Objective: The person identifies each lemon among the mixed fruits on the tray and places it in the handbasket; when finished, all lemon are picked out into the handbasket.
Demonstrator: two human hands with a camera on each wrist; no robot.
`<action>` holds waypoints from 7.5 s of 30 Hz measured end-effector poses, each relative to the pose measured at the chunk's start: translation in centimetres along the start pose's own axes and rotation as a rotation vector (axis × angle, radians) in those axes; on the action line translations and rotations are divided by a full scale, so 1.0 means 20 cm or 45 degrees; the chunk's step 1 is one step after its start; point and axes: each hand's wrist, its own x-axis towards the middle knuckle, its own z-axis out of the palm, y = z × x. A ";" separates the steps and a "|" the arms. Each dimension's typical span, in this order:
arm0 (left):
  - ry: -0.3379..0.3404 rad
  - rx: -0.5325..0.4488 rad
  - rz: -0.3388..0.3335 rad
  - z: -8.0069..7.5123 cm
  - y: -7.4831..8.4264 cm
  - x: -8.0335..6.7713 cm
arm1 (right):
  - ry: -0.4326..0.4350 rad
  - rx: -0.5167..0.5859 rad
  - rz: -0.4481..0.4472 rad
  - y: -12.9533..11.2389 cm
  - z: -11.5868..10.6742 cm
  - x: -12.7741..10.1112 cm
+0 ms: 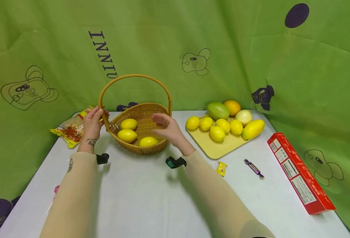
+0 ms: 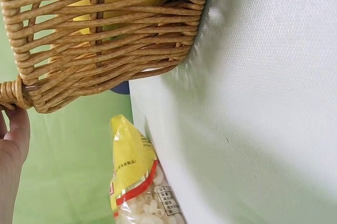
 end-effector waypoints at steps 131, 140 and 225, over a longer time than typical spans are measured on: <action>0.015 -0.016 0.010 0.01 0.00 -0.01 | -0.233 0.008 0.073 -0.01 -0.29 0.01; 0.040 -0.032 -0.007 0.01 0.00 -0.02 | 0.017 0.092 0.042 -0.02 -0.59 -0.18; 0.040 -0.028 0.031 0.01 -0.03 -0.01 | -0.224 0.092 0.118 0.08 -0.21 0.01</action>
